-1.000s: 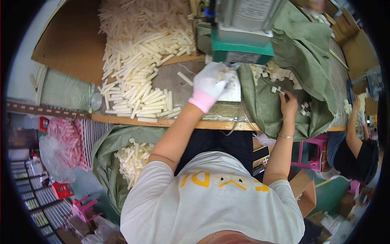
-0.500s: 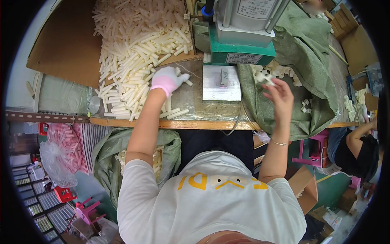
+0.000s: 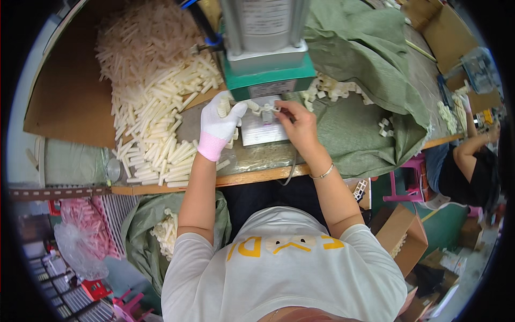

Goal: Manually assemble small plastic pieces and process them using a desktop pneumatic or ultrasonic press machine.

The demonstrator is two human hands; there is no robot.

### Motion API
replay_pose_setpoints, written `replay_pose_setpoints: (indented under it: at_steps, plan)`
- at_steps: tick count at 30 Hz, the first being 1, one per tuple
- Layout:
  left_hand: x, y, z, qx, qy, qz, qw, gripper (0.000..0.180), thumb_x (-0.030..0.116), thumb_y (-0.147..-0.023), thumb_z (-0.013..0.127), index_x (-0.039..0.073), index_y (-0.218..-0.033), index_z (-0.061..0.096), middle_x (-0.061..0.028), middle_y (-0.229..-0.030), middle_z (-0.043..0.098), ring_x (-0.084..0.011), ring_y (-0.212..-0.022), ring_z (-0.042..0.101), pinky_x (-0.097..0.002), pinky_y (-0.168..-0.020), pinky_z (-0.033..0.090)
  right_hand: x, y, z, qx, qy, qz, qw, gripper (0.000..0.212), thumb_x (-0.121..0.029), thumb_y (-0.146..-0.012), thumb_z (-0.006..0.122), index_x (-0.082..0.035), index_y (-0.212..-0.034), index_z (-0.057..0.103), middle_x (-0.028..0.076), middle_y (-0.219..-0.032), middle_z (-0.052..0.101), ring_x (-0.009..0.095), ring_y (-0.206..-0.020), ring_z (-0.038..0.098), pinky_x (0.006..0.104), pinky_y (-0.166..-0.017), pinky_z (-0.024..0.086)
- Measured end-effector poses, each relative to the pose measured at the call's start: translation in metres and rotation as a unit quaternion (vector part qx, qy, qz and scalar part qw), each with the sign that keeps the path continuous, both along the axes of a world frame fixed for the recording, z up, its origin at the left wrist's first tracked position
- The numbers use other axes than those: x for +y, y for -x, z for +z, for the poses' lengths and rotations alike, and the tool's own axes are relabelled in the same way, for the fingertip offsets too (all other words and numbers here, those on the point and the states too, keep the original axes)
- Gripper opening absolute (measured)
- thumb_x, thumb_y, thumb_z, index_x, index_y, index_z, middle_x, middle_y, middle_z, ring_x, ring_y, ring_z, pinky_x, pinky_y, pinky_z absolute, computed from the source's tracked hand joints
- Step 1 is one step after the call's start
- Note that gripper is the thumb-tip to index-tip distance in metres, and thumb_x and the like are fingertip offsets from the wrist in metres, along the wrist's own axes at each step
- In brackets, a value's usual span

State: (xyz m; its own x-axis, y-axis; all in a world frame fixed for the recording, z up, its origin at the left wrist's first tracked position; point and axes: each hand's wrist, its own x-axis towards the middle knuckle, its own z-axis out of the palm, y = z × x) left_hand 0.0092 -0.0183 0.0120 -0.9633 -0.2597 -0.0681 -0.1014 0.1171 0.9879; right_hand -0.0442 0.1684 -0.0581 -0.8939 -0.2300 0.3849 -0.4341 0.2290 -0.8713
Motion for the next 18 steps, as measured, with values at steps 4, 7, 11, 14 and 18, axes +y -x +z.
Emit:
replay_pose_setpoints:
  at_steps: [4, 7, 11, 14, 18]
  plan:
    - [0.007, 0.014, -0.023, 0.052, 0.121, -0.016, 0.991, 0.016, 0.012, -0.085, 0.065, 0.001, -0.096, 0.064, -0.0039, -0.083, 0.070, -0.0076, -0.063, 0.058, -0.0231, -0.060, 0.046, -0.002, -0.004, 0.012, 0.049, -0.039, 0.007, 0.998, 0.025, 0.003, -0.078, 0.068, -0.001, -0.102, 0.067, 0.013, -0.091, 0.068, 0.020, -0.076, 0.068, 0.0275, -0.067, 0.053]
    - [0.009, 0.016, -0.022, 0.149, 0.240, -0.047, 0.958, 0.018, 0.014, -0.088, 0.062, 0.003, -0.099, 0.070, -0.0008, -0.072, 0.063, -0.0052, -0.055, 0.051, -0.0213, -0.047, 0.040, -0.001, -0.002, 0.009, 0.055, -0.037, 0.005, 0.998, 0.024, 0.002, -0.078, 0.068, -0.001, -0.102, 0.067, 0.013, -0.090, 0.068, 0.020, -0.075, 0.067, 0.0282, -0.066, 0.053]
    - [0.011, 0.002, 0.006, 0.067, 0.136, 0.028, 0.988, 0.020, 0.016, -0.089, 0.061, 0.003, -0.102, 0.069, -0.0022, -0.081, 0.068, -0.0087, -0.064, 0.058, -0.0241, -0.059, 0.046, 0.000, 0.000, 0.004, 0.061, -0.035, 0.002, 0.998, 0.024, 0.002, -0.078, 0.068, -0.001, -0.102, 0.067, 0.013, -0.090, 0.067, 0.021, -0.073, 0.066, 0.0290, -0.065, 0.052]
    - [0.003, -0.003, 0.005, 0.097, 0.193, -0.004, 0.976, 0.022, 0.018, -0.090, 0.060, 0.003, -0.103, 0.068, -0.0027, -0.089, 0.071, -0.0076, -0.058, 0.056, -0.0219, -0.057, 0.046, 0.001, -0.001, 0.008, 0.067, -0.047, 0.006, 0.997, 0.024, 0.003, -0.078, 0.068, -0.001, -0.102, 0.066, 0.013, -0.090, 0.067, 0.022, -0.072, 0.066, 0.0298, -0.065, 0.052]
    - [0.001, 0.002, 0.004, -0.030, 0.017, -0.070, 0.997, 0.027, 0.015, -0.088, 0.059, 0.001, -0.110, 0.066, -0.0075, -0.096, 0.070, -0.0048, -0.057, 0.055, -0.0206, -0.053, 0.046, 0.001, -0.003, 0.011, 0.060, -0.039, 0.006, 0.997, 0.022, 0.004, -0.077, 0.066, 0.000, -0.098, 0.066, 0.016, -0.085, 0.064, 0.029, -0.074, 0.065, 0.0354, -0.066, 0.052]
